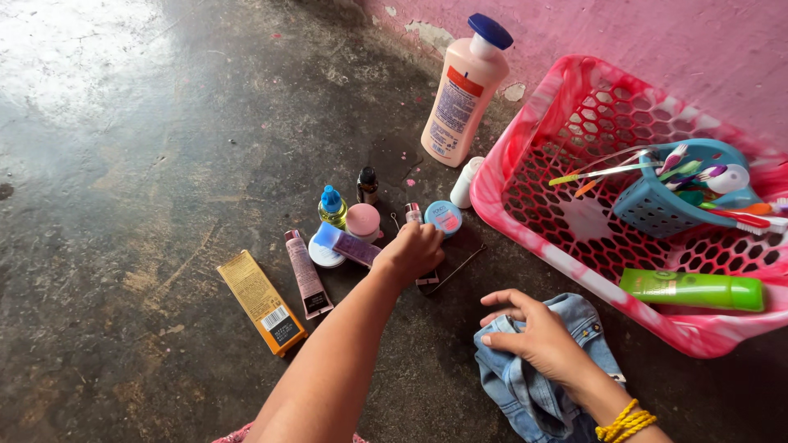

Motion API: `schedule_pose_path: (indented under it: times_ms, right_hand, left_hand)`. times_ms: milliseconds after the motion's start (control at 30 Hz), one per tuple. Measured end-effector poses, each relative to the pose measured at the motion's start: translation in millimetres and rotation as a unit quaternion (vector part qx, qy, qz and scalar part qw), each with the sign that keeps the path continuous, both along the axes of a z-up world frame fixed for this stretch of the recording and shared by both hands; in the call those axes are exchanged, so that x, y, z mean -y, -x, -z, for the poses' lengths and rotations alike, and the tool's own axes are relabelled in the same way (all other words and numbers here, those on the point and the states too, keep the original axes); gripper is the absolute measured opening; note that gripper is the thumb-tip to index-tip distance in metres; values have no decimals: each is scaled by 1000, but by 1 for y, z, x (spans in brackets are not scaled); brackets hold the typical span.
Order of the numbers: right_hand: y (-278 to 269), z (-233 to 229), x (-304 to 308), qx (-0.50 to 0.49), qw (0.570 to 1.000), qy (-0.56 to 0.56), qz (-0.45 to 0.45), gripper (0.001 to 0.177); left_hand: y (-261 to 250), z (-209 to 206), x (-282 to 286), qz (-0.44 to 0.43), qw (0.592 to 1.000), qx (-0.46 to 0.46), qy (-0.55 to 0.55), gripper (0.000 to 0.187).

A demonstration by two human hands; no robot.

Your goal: The person sits on the floor and wipes various personal care items, including bottles, tubes, and metal tools, using a blue cloth. They handle each item individually, wiping it down and placing it into a pink plastic basket.

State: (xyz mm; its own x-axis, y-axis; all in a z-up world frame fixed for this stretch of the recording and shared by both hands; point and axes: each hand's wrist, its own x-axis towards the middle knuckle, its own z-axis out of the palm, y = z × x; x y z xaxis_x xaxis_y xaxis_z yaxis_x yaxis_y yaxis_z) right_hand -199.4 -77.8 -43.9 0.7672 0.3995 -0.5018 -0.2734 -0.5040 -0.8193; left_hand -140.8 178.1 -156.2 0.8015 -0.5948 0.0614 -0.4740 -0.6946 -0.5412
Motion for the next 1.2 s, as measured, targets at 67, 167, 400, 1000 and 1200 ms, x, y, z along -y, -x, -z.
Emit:
schedule_pose_path:
  times_ms: [67, 167, 400, 1000, 1200]
  right_hand:
    - [-2, -4, -1, -23, 1000, -2, 16, 54]
    - [-4, -8, 0, -57, 998, 5, 35, 52]
    - [-7, -9, -2, -52, 998, -2, 33, 52]
    - [-11, -2, 8, -54, 997, -20, 46, 50]
    - [-7, -19, 15, -53, 996, 18, 73, 50]
  left_hand:
    - [-6, -4, 1, -13, 999, -10, 30, 9]
    - [-8, -14, 7, -111, 973, -59, 192, 15]
    - [3, -24, -12, -131, 958, -63, 246, 22]
    - [-10, -11, -34, 183, 971, -128, -89, 8]
    - [3, -39, -25, 188, 975, -103, -60, 6]
